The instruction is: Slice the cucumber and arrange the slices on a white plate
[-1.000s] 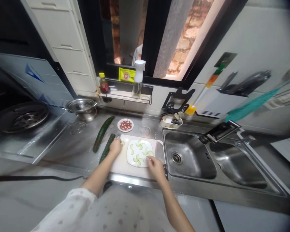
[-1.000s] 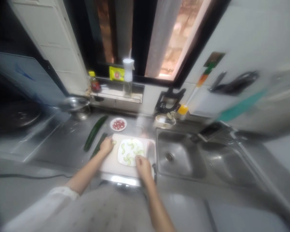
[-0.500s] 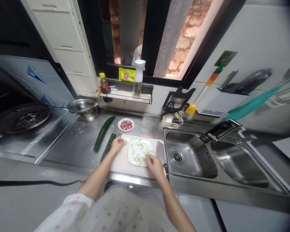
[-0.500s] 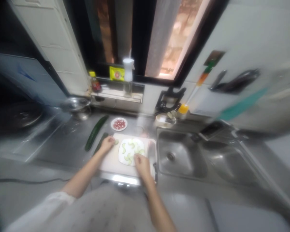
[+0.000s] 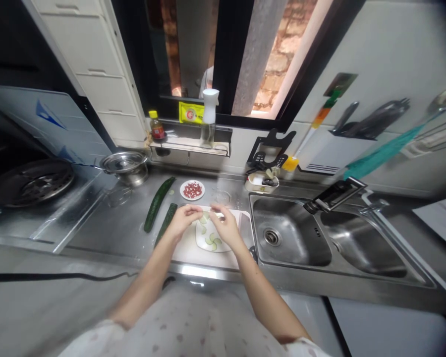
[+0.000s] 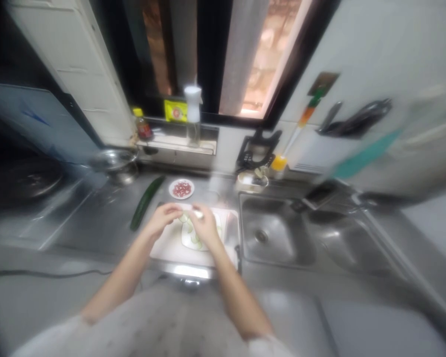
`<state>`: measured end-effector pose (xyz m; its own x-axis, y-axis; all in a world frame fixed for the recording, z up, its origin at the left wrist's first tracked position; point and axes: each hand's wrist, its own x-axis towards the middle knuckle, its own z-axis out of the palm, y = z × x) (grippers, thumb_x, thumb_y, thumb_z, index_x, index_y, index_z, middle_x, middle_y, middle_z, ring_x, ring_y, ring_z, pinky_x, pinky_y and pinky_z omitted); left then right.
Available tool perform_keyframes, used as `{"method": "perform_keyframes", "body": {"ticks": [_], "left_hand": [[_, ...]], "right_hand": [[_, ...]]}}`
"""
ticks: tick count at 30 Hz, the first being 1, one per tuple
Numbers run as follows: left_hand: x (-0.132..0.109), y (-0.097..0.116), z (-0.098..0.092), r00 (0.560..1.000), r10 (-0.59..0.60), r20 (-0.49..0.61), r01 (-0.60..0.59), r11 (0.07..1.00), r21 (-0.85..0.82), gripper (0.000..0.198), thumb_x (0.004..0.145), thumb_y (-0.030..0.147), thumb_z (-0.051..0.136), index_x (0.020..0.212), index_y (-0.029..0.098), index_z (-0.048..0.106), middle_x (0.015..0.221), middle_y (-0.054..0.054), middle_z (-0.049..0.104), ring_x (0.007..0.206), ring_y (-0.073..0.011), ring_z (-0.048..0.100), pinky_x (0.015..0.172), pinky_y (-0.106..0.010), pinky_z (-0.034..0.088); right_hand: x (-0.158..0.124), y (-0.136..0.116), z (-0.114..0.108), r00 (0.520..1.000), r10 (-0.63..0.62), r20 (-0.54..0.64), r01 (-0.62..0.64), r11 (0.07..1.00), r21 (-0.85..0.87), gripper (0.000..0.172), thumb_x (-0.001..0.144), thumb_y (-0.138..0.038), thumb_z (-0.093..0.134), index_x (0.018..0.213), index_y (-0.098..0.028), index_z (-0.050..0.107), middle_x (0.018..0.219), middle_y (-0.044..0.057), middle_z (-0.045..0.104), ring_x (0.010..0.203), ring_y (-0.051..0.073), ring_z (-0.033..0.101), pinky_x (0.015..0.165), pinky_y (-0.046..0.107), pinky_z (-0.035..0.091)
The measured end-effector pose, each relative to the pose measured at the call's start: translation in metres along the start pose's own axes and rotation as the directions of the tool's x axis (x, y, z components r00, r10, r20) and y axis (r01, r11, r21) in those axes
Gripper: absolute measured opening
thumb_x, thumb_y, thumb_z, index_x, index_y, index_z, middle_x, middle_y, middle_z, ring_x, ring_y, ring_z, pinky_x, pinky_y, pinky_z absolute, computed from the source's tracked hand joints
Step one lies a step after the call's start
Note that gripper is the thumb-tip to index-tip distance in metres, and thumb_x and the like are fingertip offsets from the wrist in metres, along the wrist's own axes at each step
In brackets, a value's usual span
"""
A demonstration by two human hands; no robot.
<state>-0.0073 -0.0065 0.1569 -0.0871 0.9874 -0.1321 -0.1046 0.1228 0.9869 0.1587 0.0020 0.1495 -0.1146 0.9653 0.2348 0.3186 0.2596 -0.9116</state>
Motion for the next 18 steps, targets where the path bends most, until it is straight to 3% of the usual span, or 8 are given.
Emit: {"method": "perform_keyframes", "body": {"ticks": [6, 9, 12, 14, 18], "left_hand": [[-0.005, 0.007, 0.005, 0.997, 0.054, 0.057, -0.053, 0.998, -0.019, 0.024, 0.058, 0.028, 0.079, 0.073, 0.015, 0.067, 0.074, -0.003, 0.068, 0.070, -0.0134, 0.060, 0.064, -0.022, 0.044], [-0.007, 0.005, 0.006, 0.999, -0.012, 0.038, 0.012, 1.000, 0.001, 0.030, 0.061, 0.035, 0.079, 0.080, 0.015, 0.067, 0.077, -0.003, 0.068, 0.068, -0.0125, 0.059, 0.057, -0.019, 0.040], [-0.009, -0.003, 0.008, 0.988, -0.150, 0.034, 0.151, 0.987, -0.054, 0.040, 0.072, 0.049, 0.070, 0.097, 0.018, 0.065, 0.082, -0.004, 0.069, 0.064, -0.0100, 0.057, 0.047, -0.016, 0.031], [-0.010, -0.010, 0.009, 0.945, -0.291, 0.148, 0.316, 0.931, -0.185, 0.048, 0.078, 0.061, 0.059, 0.103, 0.019, 0.061, 0.082, -0.005, 0.068, 0.058, -0.0088, 0.056, 0.043, -0.014, 0.027], [-0.014, -0.017, 0.015, 0.780, -0.431, 0.453, 0.603, 0.711, -0.362, 0.058, 0.081, 0.071, 0.045, 0.102, 0.019, 0.057, 0.070, -0.004, 0.063, 0.050, -0.0093, 0.054, 0.039, -0.014, 0.025]], "right_hand": [[0.004, -0.007, 0.003, 0.997, 0.016, 0.074, -0.019, 0.999, 0.046, 0.024, 0.081, -0.040, 0.057, 0.083, -0.018, 0.066, 0.090, 0.005, 0.069, 0.088, 0.018, 0.061, 0.074, 0.027, 0.047], [0.003, -0.009, 0.002, 0.995, 0.037, 0.096, -0.046, 0.994, 0.095, 0.024, 0.081, -0.040, 0.057, 0.079, -0.018, 0.064, 0.084, 0.004, 0.068, 0.081, 0.017, 0.061, 0.071, 0.027, 0.047], [0.004, -0.012, -0.001, 0.996, 0.033, 0.089, -0.044, 0.992, 0.121, 0.025, 0.081, -0.041, 0.057, 0.077, -0.018, 0.063, 0.082, 0.004, 0.067, 0.081, 0.017, 0.061, 0.072, 0.027, 0.047], [0.004, -0.013, -0.004, 0.997, 0.026, 0.070, -0.035, 0.992, 0.122, 0.025, 0.080, -0.042, 0.058, 0.077, -0.018, 0.064, 0.085, 0.005, 0.068, 0.084, 0.018, 0.061, 0.074, 0.028, 0.048], [0.005, -0.013, -0.006, 0.999, 0.022, 0.048, -0.029, 0.986, 0.167, 0.026, 0.079, -0.044, 0.060, 0.078, -0.018, 0.064, 0.089, 0.006, 0.068, 0.089, 0.019, 0.062, 0.077, 0.031, 0.048]]}}
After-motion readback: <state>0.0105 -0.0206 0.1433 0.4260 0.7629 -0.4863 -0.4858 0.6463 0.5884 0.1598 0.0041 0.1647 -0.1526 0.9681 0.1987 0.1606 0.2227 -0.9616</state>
